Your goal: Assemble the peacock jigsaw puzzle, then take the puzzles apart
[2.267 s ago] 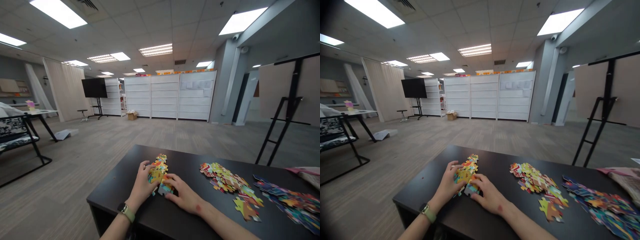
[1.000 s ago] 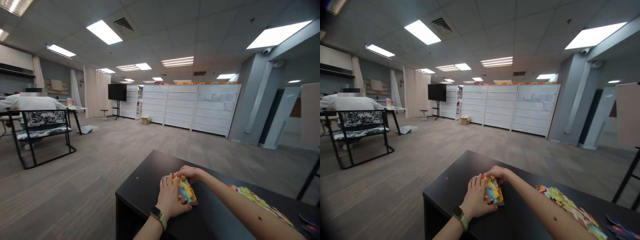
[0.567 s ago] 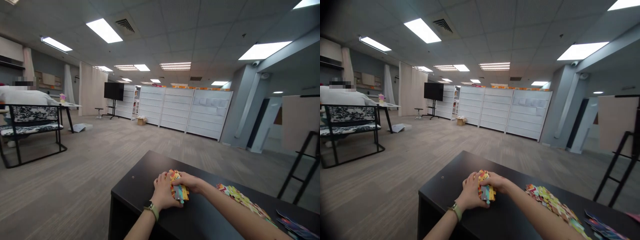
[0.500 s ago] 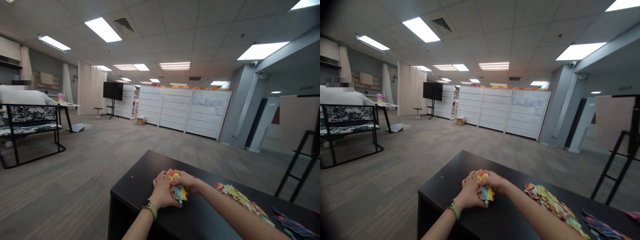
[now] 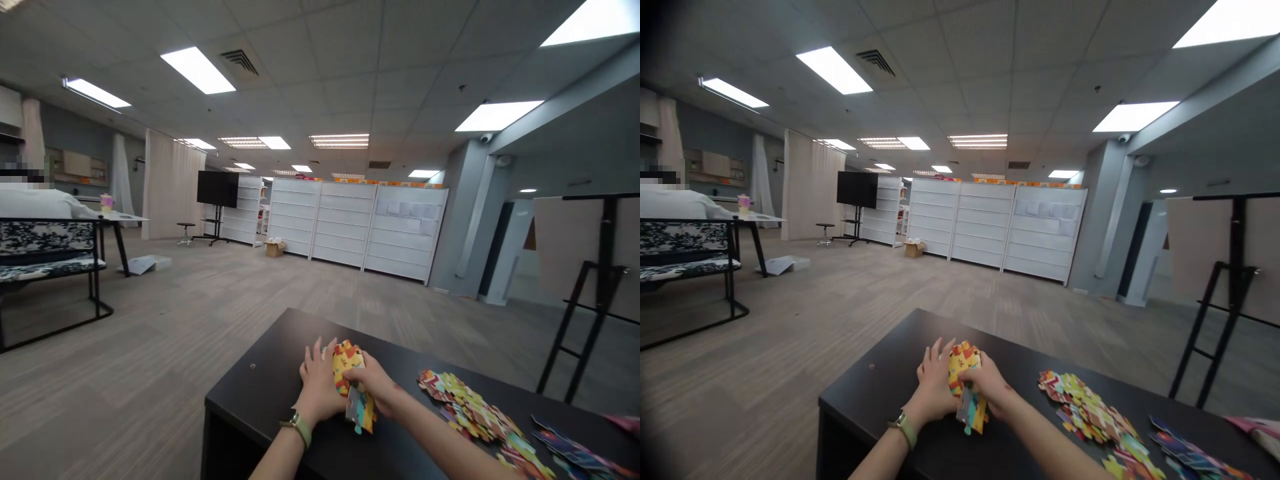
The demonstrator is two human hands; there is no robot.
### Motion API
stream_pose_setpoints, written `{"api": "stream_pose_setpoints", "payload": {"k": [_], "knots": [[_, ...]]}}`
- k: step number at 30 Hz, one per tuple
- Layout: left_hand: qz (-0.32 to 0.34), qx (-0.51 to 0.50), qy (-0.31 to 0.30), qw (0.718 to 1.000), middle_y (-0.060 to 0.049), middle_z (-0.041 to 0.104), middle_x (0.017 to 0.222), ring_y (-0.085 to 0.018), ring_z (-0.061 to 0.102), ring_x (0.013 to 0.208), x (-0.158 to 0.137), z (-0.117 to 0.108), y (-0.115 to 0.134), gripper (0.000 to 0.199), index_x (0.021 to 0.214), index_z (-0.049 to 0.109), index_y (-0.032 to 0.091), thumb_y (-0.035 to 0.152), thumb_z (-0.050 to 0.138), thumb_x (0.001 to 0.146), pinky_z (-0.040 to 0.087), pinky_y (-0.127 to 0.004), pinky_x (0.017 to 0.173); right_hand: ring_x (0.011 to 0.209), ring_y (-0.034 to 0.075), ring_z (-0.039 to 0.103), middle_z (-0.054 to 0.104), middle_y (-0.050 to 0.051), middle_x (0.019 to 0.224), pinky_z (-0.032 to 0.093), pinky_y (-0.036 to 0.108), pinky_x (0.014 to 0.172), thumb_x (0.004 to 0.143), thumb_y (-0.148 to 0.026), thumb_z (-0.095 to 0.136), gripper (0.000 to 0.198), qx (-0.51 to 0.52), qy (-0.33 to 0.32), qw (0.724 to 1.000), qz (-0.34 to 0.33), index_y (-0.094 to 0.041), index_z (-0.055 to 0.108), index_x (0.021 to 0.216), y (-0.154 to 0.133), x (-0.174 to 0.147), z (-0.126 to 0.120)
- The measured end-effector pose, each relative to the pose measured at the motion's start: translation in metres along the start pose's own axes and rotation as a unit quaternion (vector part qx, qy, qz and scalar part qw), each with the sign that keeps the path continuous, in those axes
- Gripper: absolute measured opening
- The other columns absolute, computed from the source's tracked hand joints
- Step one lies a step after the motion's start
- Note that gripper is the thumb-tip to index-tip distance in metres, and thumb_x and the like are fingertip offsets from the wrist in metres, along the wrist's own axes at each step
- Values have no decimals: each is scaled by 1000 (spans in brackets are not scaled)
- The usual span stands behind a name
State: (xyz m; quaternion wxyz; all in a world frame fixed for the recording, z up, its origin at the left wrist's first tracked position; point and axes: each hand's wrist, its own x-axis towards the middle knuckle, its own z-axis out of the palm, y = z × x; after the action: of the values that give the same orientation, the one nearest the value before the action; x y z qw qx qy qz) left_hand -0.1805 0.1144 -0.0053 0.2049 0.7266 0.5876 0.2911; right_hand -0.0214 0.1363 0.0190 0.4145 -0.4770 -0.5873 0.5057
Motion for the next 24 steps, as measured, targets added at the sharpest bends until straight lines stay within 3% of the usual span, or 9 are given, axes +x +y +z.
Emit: {"api": "stream_pose_setpoints", "payload": {"k": [4, 9, 13, 17, 20, 22, 24], "knots": [[-14, -19, -58, 998, -15, 10, 165, -50, 7, 149, 4, -4, 4, 136, 159, 15, 31, 54, 86, 45, 21, -63, 114, 80, 27, 75, 74, 5, 84, 60, 38, 71, 61, -29, 73, 39, 81, 76, 994, -4, -21, 56, 95, 11, -3, -19], [8, -35, -80, 996, -16, 13, 165, -39, 9, 152, 3, -16, -9, 120, 159, 13, 28, 54, 78, 62, 19, -59, 117, 81, 28, 75, 76, 5, 90, 62, 40, 70, 60, -34, 78, 52, 165, 151, 974, -25, -23, 54, 104, 21, -8, -53], [4, 29, -65, 997, -14, 16, 166, -42, 4, 152, 3, -18, -22, 113, 157, 26, 31, 70, 74, 62, 9, -64, 117, 85, 29, 75, 76, 4, 96, 62, 40, 71, 58, -32, 82, 61, 207, 181, 961, -36, -24, 54, 112, 29, -12, -69], [30, 75, -55, 995, -13, 25, 163, -42, 11, 151, 12, -7, -20, 95, 151, 39, 34, 75, 66, 70, 10, -65, 116, 86, 29, 74, 77, 5, 98, 62, 40, 71, 56, -28, 83, 62, 239, 187, 952, -28, -24, 56, 112, 37, -11, -69], [19, 85, -29, 996, -10, 47, 151, -41, 26, 146, 22, 7, -10, 61, 131, 61, 33, 64, 64, 79, 16, -62, 114, 88, 29, 74, 77, 5, 98, 61, 39, 74, 56, -27, 82, 59, 255, 185, 949, -26, -23, 57, 109, 39, -11, -66], [6, 76, -27, 997, -8, 57, 139, -39, 39, 136, 29, 12, -4, 40, 117, 68, 32, 48, 65, 81, 25, -59, 111, 89, 28, 74, 76, 5, 99, 61, 39, 75, 57, -27, 82, 57, 262, 186, 947, -26, -23, 57, 107, 39, -11, -65], [1, 60, -38, 998, -6, 61, 131, -36, 46, 128, 35, 12, -3, 37, 114, 70, 32, 33, 67, 77, 33, -55, 107, 90, 28, 74, 76, 6, 100, 61, 39, 75, 57, -27, 82, 55, 267, 186, 945, -26, -23, 56, 106, 38, -13, -64]]}}
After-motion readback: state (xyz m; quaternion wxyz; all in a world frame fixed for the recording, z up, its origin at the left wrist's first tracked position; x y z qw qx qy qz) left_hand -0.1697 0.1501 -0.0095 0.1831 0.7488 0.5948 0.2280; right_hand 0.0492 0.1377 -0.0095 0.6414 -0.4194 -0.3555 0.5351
